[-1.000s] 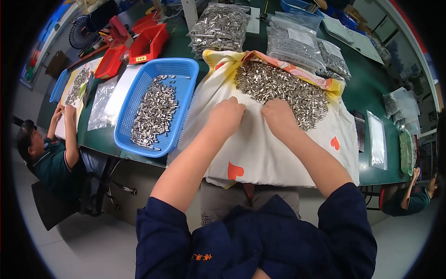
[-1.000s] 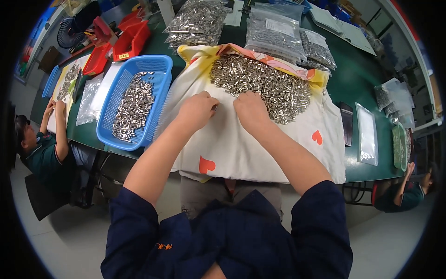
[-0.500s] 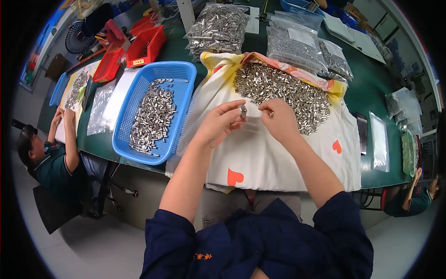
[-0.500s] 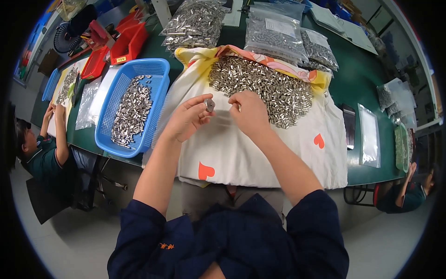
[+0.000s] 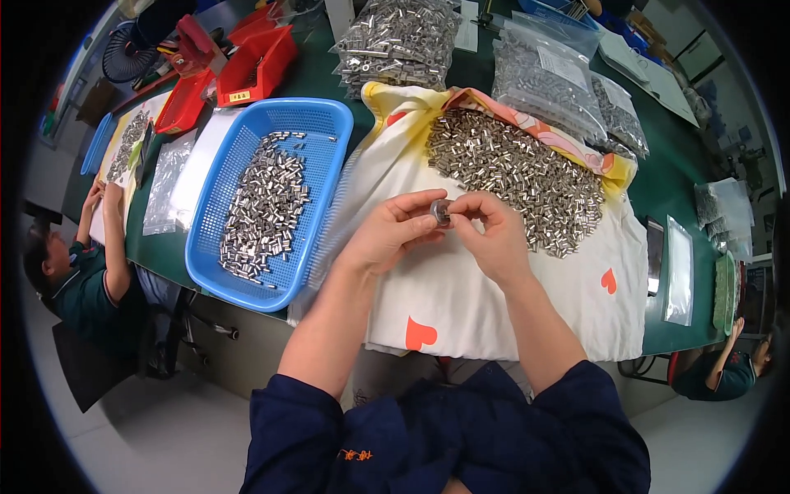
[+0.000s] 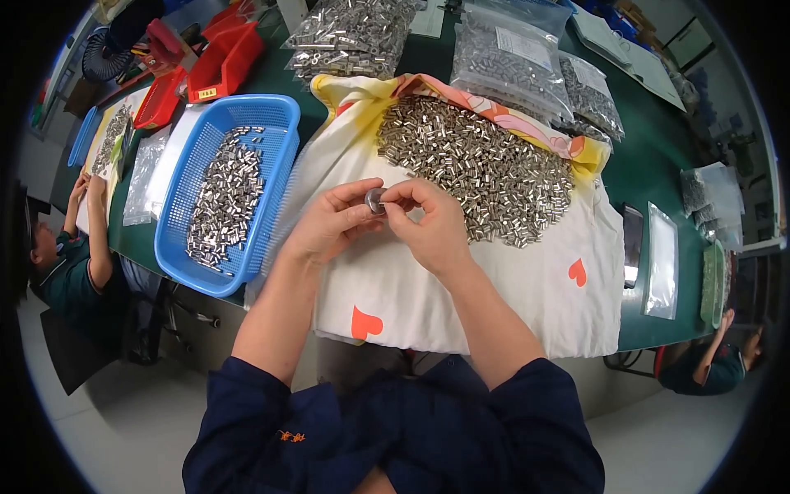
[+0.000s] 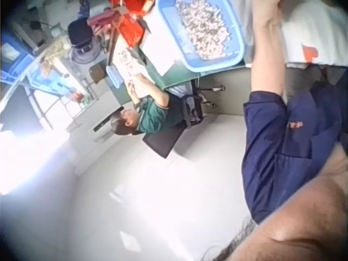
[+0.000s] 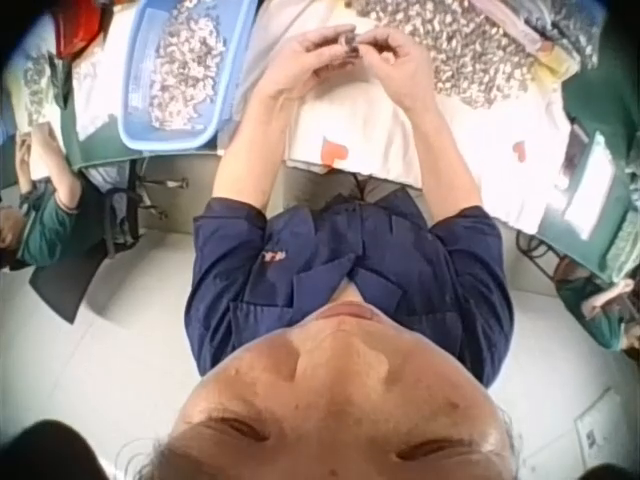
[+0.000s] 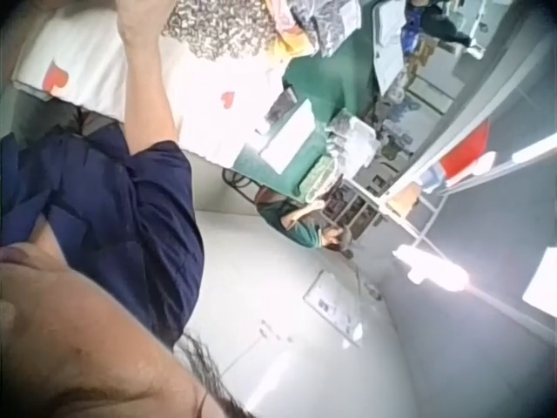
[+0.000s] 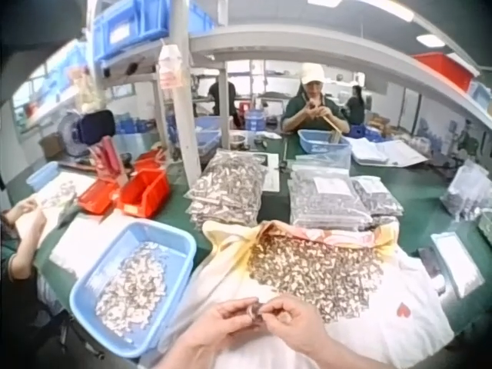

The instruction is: Sorting small metal hardware components on a workbench in a manufacturing environment.

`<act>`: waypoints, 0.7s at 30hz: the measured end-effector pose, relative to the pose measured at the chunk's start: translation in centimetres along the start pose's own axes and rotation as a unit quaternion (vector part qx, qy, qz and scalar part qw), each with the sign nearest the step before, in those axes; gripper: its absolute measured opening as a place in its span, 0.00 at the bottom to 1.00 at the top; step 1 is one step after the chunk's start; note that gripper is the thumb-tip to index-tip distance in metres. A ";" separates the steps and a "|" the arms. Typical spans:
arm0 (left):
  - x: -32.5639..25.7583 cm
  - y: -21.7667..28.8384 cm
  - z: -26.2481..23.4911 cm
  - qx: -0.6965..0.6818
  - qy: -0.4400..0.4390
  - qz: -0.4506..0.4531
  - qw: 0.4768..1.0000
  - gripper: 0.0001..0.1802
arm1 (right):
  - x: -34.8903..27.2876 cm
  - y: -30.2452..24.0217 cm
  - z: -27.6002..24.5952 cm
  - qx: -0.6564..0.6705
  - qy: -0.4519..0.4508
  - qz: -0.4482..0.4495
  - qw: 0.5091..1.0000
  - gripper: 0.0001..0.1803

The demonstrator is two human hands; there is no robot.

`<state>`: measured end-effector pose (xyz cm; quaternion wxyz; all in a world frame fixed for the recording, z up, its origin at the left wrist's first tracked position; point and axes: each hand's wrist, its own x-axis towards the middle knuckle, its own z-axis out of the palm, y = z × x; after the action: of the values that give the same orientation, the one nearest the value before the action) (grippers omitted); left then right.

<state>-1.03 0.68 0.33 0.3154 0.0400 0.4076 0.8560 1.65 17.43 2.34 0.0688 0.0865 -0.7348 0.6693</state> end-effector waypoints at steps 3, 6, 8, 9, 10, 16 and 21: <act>0.0 0.0 -0.2 0.045 -0.003 -0.004 0.999 0.22 | -0.1 -0.8 -0.3 -0.050 -0.011 0.008 0.999 0.04; 0.1 -0.2 -0.3 0.082 -0.009 0.003 0.997 0.21 | -0.1 -0.9 -0.5 -0.109 -0.018 0.007 0.994 0.05; 0.2 -0.3 -0.3 0.096 -0.008 0.004 0.995 0.21 | -0.2 -0.6 -0.4 -0.196 -0.022 -0.026 0.980 0.05; 0.2 -0.3 0.0 0.133 0.001 0.014 0.991 0.21 | -0.2 -0.5 -0.5 -0.197 -0.023 -0.026 0.980 0.05; 0.2 -0.4 0.2 0.169 0.009 0.025 0.985 0.20 | -0.3 -0.5 -0.5 -0.239 -0.018 -0.063 0.969 0.05; 0.0 -0.2 0.1 0.223 -0.002 0.039 0.974 0.20 | -0.5 -0.8 -0.3 -0.254 -0.026 -0.053 0.965 0.04; -0.1 0.3 0.1 0.188 -0.024 0.028 0.981 0.20 | -0.1 -0.6 -1.1 -0.090 -0.048 0.035 0.994 0.05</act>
<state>-1.03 0.57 0.63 0.2880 0.1308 0.5525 0.7712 1.88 18.51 2.97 0.0172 0.0860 -0.7970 0.5975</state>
